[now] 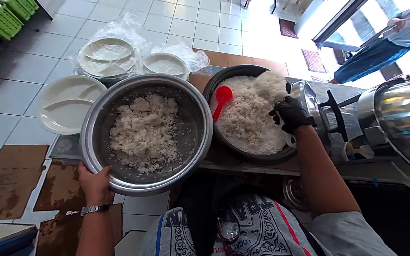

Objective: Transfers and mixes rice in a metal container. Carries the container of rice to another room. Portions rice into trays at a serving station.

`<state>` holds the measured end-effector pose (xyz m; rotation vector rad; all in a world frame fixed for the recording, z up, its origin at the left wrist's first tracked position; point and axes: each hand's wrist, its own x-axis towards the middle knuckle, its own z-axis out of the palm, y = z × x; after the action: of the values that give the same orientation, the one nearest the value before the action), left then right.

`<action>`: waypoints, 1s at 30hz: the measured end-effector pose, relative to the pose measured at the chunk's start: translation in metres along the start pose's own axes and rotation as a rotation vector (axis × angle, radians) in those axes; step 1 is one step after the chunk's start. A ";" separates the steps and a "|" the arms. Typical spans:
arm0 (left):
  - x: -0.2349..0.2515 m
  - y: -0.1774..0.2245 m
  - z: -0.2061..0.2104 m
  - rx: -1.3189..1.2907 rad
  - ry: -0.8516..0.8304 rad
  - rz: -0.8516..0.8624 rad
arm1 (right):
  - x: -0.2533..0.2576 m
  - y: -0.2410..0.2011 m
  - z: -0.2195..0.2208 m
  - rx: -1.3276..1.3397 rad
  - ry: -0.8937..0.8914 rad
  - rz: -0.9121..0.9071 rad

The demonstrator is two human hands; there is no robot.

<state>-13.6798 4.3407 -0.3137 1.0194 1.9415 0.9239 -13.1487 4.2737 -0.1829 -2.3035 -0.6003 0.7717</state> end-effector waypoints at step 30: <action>0.010 -0.016 -0.008 -0.464 -0.056 -0.184 | -0.091 -0.101 0.172 0.206 -0.844 0.006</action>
<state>-13.6965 4.3410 -0.3262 0.5808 1.6330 1.1540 -13.3488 4.3628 -0.1893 -1.7237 -0.8136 1.7349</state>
